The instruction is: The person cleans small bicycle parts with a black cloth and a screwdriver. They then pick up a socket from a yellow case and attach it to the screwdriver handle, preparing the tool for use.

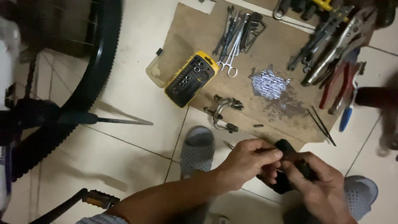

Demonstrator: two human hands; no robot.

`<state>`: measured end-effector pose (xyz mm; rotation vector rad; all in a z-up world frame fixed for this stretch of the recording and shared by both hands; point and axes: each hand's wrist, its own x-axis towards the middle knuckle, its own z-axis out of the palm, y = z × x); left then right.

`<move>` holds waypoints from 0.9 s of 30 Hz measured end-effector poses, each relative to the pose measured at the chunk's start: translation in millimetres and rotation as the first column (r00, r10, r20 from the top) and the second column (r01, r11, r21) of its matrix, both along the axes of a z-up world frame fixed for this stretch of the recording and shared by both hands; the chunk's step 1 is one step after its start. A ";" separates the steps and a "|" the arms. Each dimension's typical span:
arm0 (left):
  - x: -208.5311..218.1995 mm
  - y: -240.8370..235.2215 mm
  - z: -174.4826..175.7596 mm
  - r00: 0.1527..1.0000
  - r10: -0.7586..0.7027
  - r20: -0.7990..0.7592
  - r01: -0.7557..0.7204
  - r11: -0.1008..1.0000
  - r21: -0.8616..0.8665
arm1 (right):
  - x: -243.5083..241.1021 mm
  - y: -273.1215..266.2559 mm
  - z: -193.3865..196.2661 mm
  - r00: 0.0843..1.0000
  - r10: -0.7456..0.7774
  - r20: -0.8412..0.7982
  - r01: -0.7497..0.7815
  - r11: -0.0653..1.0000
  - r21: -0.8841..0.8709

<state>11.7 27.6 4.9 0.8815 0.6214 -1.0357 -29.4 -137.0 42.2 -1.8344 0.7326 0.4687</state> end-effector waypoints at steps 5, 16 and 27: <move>-4.5 6.8 -8.6 0.998 0.046 0.030 -0.045 0.998 -0.045 | 4.1 3.6 -7.7 1.000 -0.005 0.028 0.002 0.992 0.123; 3.0 21.0 1.0 0.982 -0.106 0.154 0.108 0.994 -0.003 | 3.3 3.5 -19.7 0.981 -0.101 -0.164 0.136 0.966 0.220; 6.2 22.5 5.1 0.982 -0.138 0.128 0.128 0.988 0.083 | 9.2 7.4 -21.5 0.963 -0.080 -0.258 0.114 0.986 0.120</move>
